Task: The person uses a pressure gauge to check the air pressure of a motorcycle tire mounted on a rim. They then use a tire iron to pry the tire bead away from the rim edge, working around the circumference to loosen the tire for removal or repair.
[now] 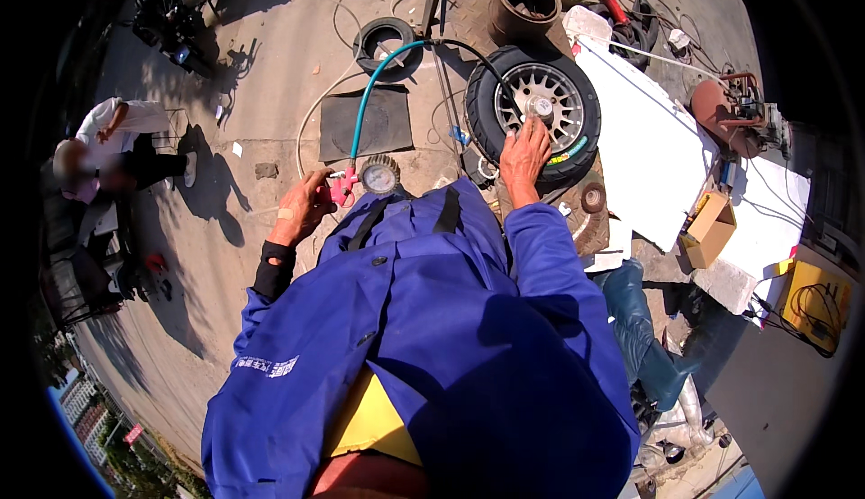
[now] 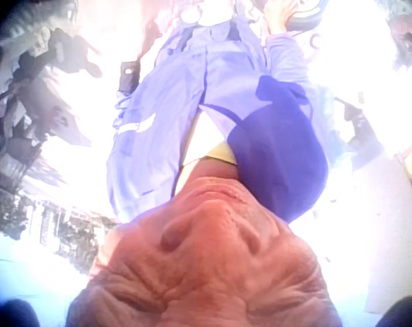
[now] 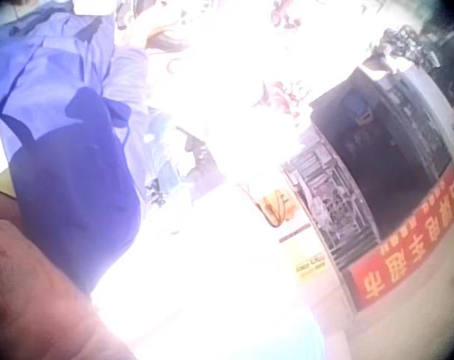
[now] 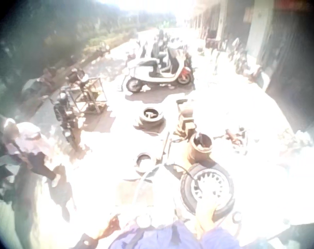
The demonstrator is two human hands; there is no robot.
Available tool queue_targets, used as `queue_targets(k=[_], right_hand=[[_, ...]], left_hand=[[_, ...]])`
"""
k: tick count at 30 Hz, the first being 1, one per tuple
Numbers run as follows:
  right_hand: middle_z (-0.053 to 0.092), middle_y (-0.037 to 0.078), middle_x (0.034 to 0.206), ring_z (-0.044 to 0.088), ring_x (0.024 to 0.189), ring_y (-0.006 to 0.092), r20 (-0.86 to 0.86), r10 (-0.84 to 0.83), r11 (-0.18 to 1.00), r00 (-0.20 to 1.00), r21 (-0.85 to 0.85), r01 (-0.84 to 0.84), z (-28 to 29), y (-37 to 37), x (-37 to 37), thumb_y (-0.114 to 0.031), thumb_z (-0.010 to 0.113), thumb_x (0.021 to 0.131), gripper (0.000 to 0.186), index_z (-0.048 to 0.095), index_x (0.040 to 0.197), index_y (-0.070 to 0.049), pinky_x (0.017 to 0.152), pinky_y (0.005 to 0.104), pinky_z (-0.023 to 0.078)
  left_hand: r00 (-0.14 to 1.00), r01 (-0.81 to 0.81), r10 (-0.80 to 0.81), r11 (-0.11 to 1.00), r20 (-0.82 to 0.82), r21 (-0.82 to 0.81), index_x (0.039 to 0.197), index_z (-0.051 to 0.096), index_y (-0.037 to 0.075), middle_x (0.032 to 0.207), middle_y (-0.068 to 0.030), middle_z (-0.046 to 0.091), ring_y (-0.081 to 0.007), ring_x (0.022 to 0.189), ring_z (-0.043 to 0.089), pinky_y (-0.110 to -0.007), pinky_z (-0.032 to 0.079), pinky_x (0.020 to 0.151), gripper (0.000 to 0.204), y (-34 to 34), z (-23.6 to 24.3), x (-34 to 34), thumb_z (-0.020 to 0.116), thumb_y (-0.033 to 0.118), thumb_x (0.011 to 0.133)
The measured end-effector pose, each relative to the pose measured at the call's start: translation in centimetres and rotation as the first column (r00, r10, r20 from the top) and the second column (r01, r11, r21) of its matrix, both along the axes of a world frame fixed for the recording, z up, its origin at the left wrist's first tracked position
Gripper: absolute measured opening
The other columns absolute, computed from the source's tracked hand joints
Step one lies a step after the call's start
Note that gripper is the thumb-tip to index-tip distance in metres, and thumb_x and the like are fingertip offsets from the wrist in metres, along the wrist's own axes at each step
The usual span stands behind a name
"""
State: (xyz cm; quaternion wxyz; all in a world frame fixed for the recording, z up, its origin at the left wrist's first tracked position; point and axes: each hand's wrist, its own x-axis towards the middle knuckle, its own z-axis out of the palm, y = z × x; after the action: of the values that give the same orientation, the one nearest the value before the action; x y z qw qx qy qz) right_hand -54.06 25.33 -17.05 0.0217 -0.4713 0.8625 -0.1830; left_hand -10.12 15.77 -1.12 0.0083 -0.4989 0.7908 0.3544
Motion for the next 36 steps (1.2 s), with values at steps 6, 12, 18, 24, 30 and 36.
queue_targets(k=[6,12,18,24,30,36], right_hand=[[0.039,0.019,0.159,0.034,0.148,0.0397,0.013,0.045,0.998,0.999,-0.043,-0.044,0.3,0.8,-0.1,-0.025,0.065,0.097,0.068,0.041,0.153,0.003,0.121,0.0540,0.027],[0.034,0.023,0.162,0.030,0.150,0.0423,0.057,0.076,0.995,0.995,-0.072,-0.072,1.2,2.3,0.4,-0.024,0.068,0.095,0.075,0.036,0.156,0.006,0.126,0.0515,0.024],[0.034,0.025,0.161,0.030,0.150,0.0418,0.143,0.082,0.992,0.986,-0.112,-0.066,2.3,3.9,0.2,-0.020,0.070,0.095,0.078,0.032,0.158,0.006,0.126,0.0496,0.026],[0.047,0.025,0.149,0.042,0.142,0.0423,0.185,0.017,0.983,0.983,-0.180,0.017,1.3,3.7,-1.2,-0.018,0.071,0.094,0.065,0.044,0.148,0.006,0.120,0.0501,0.032],[0.058,0.017,0.141,0.050,0.136,0.0364,0.065,-0.012,0.990,0.998,-0.138,0.021,1.2,3.2,-3.0,-0.019,0.071,0.093,0.052,0.056,0.139,-0.003,0.117,0.0498,0.035],[0.070,0.008,0.122,0.061,0.121,0.0273,0.035,-0.020,0.998,0.999,-0.061,0.022,2.3,2.0,-3.6,-0.022,0.066,0.097,0.034,0.069,0.130,-0.013,0.112,0.0449,0.036]], left_hand=[[0.993,-0.102,0.095,0.989,-0.070,-0.104,0.124,0.065,0.009,0.110,-0.0106,0.067,-0.0368,0.101,0.068,-0.045,0.054,0.080,0.050,1.1,-2.1,0.7,0.084,0.010,0.077],[0.995,-0.090,0.082,0.982,-0.053,-0.169,0.122,0.065,0.008,0.109,-0.0109,0.067,-0.0370,0.100,0.067,-0.045,0.053,0.080,0.050,1.6,-2.7,1.1,0.084,0.010,0.076],[0.992,-0.129,0.126,0.980,-0.028,-0.154,0.121,0.066,0.008,0.104,-0.0110,0.067,-0.0365,0.095,0.068,-0.045,0.053,0.076,0.048,2.4,-2.3,0.6,0.083,0.010,0.077],[0.989,-0.144,0.135,0.974,-0.060,-0.173,0.121,0.066,0.008,0.102,-0.0108,0.066,-0.0371,0.093,0.067,-0.045,0.053,0.075,0.046,2.7,-2.7,0.4,0.082,0.010,0.078],[0.990,-0.137,0.128,0.970,-0.058,-0.201,0.122,0.066,0.010,0.101,-0.0094,0.066,-0.0345,0.092,0.068,-0.045,0.053,0.075,0.047,2.5,-3.1,0.4,0.083,0.011,0.078],[0.988,-0.151,0.147,0.973,-0.038,-0.173,0.122,0.066,0.011,0.100,-0.0087,0.067,-0.0333,0.090,0.068,-0.045,0.053,0.074,0.048,2.5,-2.8,0.2,0.084,0.013,0.077]])
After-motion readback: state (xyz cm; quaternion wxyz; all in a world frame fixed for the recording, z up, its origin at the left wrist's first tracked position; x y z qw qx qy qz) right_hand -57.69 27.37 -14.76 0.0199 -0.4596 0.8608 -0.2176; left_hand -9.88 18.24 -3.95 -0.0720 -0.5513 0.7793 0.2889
